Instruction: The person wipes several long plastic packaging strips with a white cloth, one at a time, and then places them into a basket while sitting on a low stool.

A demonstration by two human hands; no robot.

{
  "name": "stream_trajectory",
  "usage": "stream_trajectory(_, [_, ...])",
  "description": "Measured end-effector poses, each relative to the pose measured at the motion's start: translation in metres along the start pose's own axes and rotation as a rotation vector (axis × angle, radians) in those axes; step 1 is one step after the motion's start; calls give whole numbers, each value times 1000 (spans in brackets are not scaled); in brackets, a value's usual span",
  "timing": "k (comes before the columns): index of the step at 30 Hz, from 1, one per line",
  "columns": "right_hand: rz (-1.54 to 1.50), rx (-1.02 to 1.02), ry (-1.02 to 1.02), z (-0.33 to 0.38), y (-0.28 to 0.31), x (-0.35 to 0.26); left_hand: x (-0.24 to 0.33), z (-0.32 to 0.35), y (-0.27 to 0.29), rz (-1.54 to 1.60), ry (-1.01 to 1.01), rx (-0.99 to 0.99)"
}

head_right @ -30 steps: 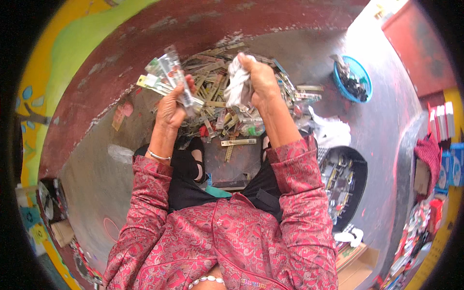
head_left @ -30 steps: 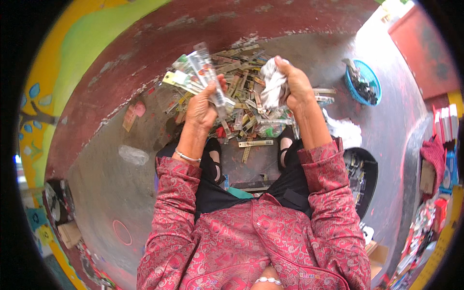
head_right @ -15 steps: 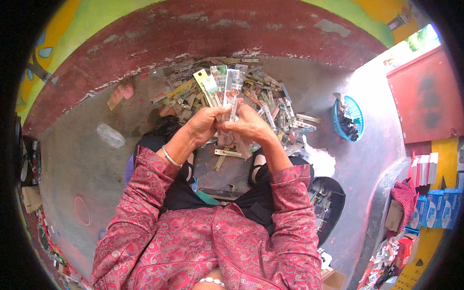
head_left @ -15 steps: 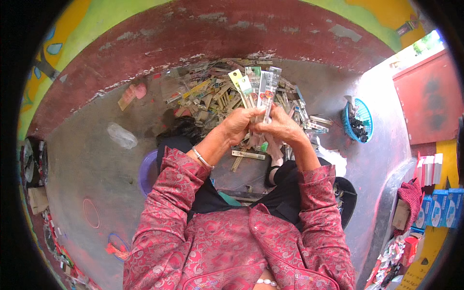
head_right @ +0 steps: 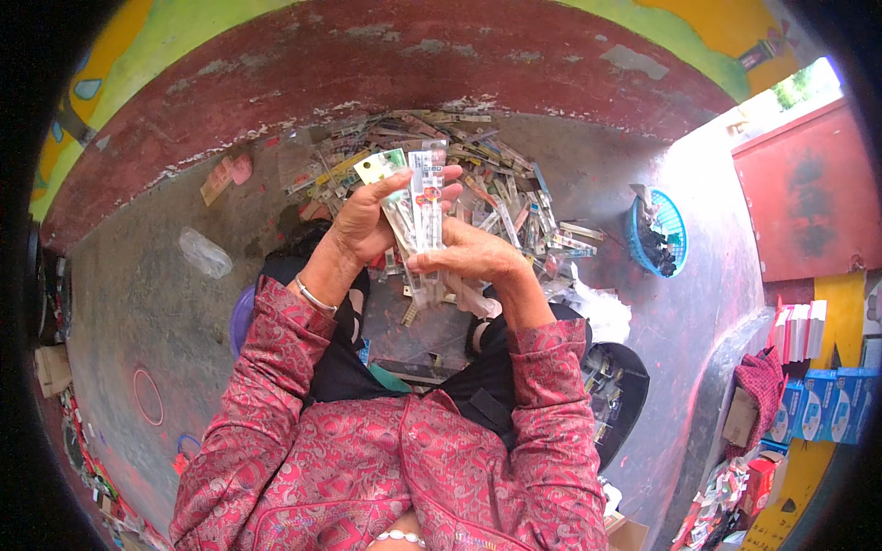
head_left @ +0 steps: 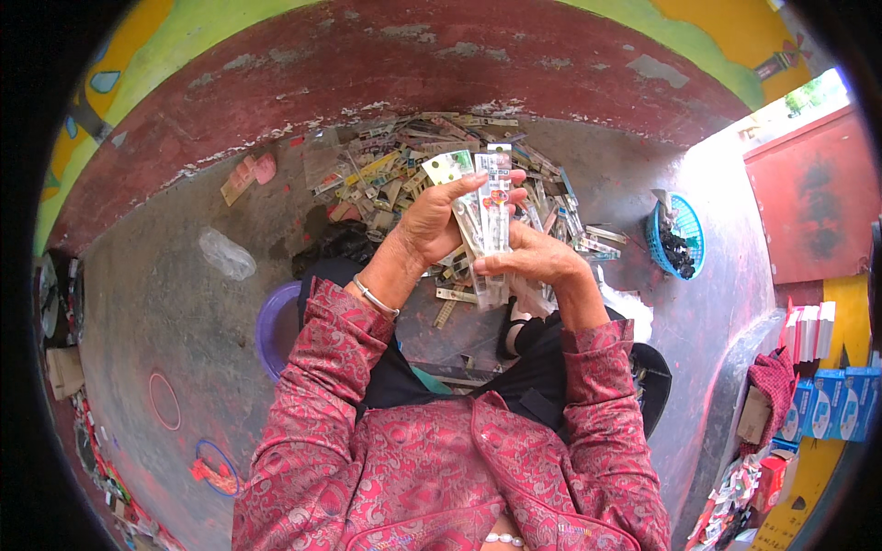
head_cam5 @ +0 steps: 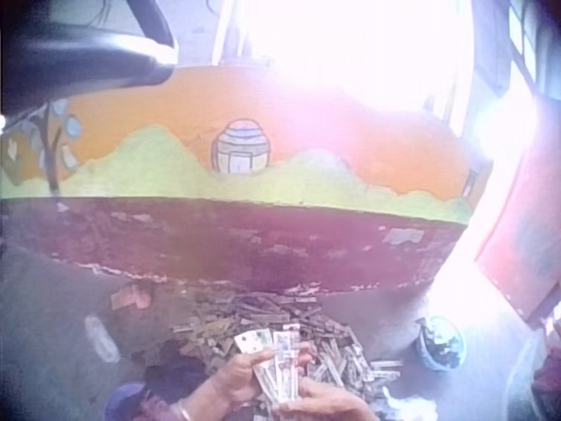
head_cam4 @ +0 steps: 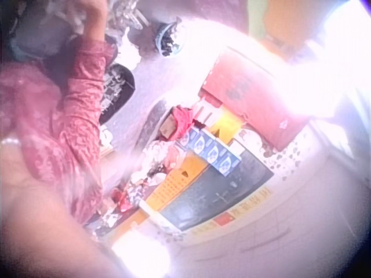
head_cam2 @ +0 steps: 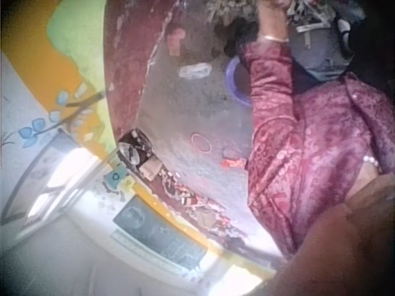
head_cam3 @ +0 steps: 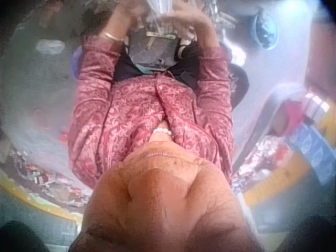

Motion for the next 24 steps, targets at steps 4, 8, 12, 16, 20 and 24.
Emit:
stream_trajectory(4, [172, -102, -100, 2, 0, 10, 3, 0, -2, -229, -72, 22])
stream_trajectory(8, [316, -96, -31, 4, 7, 13, -1, -3, -2, -244, -44, 21])
stream_trajectory(12, [482, -28, -130, 4, 23, 30, 3, 0, 2, -190, -121, 36])
stream_trajectory(16, [464, 58, -119, 14, 24, -10, 5, -4, 19, -74, -130, 153])
stream_trajectory(20, [238, 617, -15, 42, 94, -19, 13, 1, 54, -14, -85, 371])
stream_trajectory(24, [343, 975, 409, 50, 99, -72, -15, -2, 47, -162, 64, 403])
Point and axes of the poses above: each hand's wrist, its own z-axis away from the middle knuckle, its own y-axis out of the back of the hand, x = y × z, the point moved 9 cm from there along -z, towards the middle knuckle, and after that the axes turned 8 degrees about y, right-handed, at the moved point
